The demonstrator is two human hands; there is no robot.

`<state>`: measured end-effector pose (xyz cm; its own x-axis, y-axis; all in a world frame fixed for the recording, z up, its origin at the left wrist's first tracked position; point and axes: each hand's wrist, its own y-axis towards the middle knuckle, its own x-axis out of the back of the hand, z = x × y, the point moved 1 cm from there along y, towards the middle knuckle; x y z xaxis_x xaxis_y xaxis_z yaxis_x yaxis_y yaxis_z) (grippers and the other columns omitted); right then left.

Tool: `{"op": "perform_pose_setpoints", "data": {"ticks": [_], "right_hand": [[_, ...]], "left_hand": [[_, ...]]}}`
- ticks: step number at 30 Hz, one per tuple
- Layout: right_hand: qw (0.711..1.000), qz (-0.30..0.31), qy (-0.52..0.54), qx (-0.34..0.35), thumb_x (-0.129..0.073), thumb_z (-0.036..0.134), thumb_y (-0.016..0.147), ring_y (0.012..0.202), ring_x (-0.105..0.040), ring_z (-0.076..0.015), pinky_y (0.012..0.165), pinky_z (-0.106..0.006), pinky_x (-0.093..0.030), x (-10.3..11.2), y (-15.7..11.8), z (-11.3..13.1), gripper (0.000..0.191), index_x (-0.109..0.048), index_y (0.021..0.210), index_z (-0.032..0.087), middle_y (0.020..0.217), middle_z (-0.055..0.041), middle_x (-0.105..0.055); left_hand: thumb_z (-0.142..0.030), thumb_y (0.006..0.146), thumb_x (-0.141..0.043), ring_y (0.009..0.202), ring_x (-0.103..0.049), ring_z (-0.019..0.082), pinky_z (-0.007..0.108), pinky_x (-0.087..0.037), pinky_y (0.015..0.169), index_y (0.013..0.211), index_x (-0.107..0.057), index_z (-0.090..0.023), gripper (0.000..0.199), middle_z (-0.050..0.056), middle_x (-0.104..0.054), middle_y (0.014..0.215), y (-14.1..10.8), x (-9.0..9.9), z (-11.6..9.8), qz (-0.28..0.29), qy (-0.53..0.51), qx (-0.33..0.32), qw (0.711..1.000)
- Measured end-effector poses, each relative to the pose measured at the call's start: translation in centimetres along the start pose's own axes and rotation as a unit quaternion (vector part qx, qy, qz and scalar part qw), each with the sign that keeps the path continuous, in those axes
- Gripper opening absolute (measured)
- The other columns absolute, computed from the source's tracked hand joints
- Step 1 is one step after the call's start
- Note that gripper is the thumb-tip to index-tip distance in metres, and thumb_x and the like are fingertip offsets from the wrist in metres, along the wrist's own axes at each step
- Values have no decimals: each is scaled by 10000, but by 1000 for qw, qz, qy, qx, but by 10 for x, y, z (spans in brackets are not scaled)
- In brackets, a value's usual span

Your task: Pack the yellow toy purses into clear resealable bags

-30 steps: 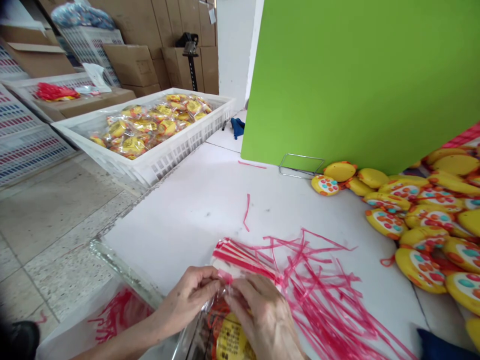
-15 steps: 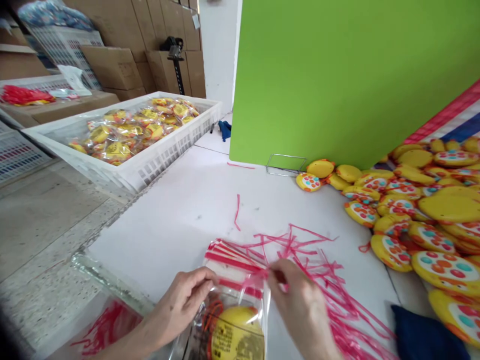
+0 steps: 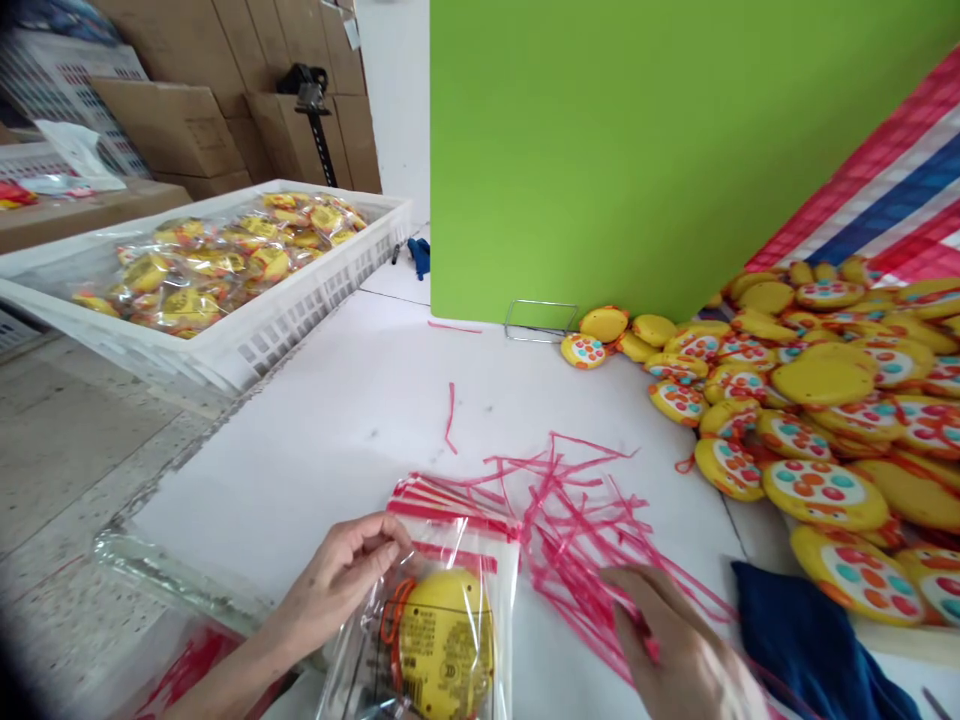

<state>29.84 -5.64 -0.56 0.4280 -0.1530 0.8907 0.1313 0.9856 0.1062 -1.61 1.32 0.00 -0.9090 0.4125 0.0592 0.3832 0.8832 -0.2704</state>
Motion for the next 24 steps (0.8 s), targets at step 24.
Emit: {"op": "perform_pose_setpoints", "data": {"ticks": [24], "right_hand": [[971, 164, 128, 114, -400, 173, 786, 609, -643, -160, 575, -256, -504, -30, 19, 59, 262, -612, 641, 230, 684, -15, -674]], "left_hand": [[-182, 690, -478, 539, -298, 98, 226, -228, 512, 594, -380, -192, 138, -67, -317, 553, -2, 9, 13, -25, 3, 18, 1000]]}}
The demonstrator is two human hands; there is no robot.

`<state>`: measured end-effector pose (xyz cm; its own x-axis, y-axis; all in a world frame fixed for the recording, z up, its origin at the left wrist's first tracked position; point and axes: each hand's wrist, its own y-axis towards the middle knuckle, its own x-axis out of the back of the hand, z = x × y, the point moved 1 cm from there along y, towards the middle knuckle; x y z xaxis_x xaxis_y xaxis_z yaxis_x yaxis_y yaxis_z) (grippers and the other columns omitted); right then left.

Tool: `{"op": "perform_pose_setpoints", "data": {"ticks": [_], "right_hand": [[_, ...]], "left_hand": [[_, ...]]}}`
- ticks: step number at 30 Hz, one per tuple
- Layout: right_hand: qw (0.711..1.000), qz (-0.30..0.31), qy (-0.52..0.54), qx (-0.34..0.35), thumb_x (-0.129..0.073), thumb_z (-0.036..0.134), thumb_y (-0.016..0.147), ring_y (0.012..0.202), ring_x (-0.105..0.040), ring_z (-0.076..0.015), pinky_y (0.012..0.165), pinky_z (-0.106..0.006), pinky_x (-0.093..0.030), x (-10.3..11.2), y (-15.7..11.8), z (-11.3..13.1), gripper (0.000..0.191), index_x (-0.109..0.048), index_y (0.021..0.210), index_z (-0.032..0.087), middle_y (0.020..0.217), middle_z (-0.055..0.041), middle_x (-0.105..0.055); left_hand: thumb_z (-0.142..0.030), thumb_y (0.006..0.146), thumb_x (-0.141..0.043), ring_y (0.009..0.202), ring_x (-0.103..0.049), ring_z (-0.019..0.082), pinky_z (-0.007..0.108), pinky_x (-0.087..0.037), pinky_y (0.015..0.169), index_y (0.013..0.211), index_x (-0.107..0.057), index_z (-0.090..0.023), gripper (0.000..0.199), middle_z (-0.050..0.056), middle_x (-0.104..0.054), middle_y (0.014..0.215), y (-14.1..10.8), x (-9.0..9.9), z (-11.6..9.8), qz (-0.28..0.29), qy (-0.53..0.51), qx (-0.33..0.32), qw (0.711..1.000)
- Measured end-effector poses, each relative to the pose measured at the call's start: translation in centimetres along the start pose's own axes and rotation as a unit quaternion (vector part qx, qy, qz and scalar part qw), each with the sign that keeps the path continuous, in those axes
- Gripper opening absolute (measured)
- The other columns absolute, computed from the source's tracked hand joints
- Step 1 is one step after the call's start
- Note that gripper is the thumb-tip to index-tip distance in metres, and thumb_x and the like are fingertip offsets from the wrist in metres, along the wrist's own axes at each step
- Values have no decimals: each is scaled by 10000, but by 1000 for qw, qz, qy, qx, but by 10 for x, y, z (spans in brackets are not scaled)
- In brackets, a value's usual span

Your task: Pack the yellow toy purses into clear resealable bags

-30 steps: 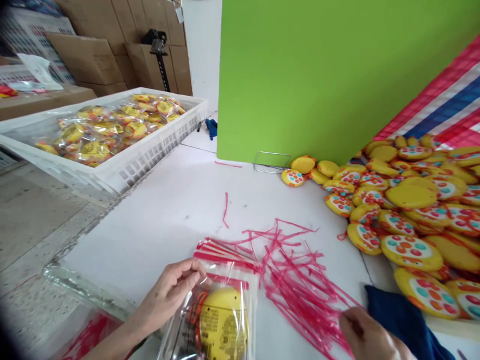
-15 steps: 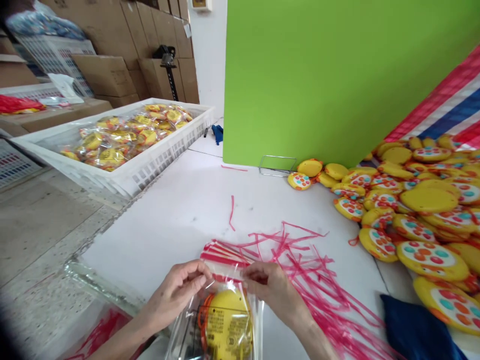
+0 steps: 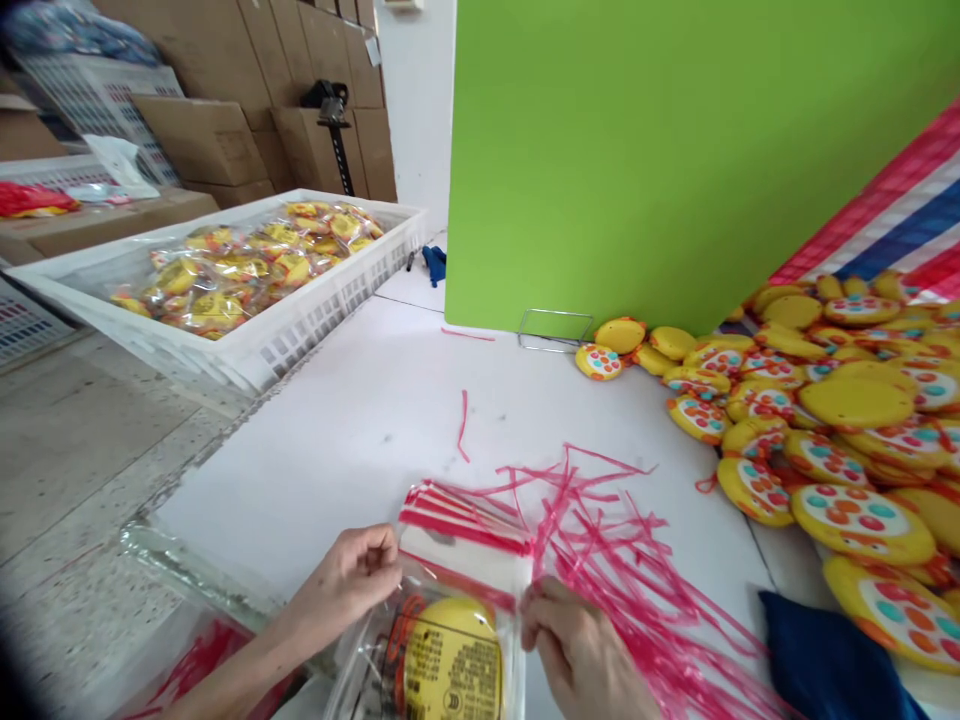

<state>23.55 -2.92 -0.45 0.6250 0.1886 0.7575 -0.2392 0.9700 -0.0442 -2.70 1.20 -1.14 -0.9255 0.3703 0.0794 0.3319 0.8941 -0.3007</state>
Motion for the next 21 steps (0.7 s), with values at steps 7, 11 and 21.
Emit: {"op": "perform_pose_setpoints", "data": {"ticks": [7, 11, 21], "right_hand": [[976, -57, -206, 45, -421, 330, 899, 827, -719, -237, 672, -333, -581, 45, 56, -8, 309, -684, 1038, 245, 969, -73, -744], [965, 7, -204, 164, -476, 255, 910, 1201, -543, -254, 960, -436, -469, 11, 128, 12, 313, -632, 1171, 178, 1334, -161, -549], [962, -44, -219, 156, -491, 164, 859, 1045, -651, -275, 877, -393, -549, 17, 101, -36, 325, -696, 1101, 237, 1146, -113, -686]], "left_hand": [[-160, 627, -448, 557, -489, 115, 215, -366, 541, 643, -553, -161, 106, -25, -529, 586, -2, 6, -6, 17, -87, 21, 996], [-239, 660, -531, 715, -621, 194, 275, -482, 629, 658, -637, -140, 144, 57, -688, 739, -1, 50, -47, -48, -74, -9, 996], [-324, 830, -469, 1006, -611, 247, 420, -484, 903, 1152, -588, -197, 366, 15, -618, 1240, 26, 197, -132, -496, 388, -191, 753]]}}
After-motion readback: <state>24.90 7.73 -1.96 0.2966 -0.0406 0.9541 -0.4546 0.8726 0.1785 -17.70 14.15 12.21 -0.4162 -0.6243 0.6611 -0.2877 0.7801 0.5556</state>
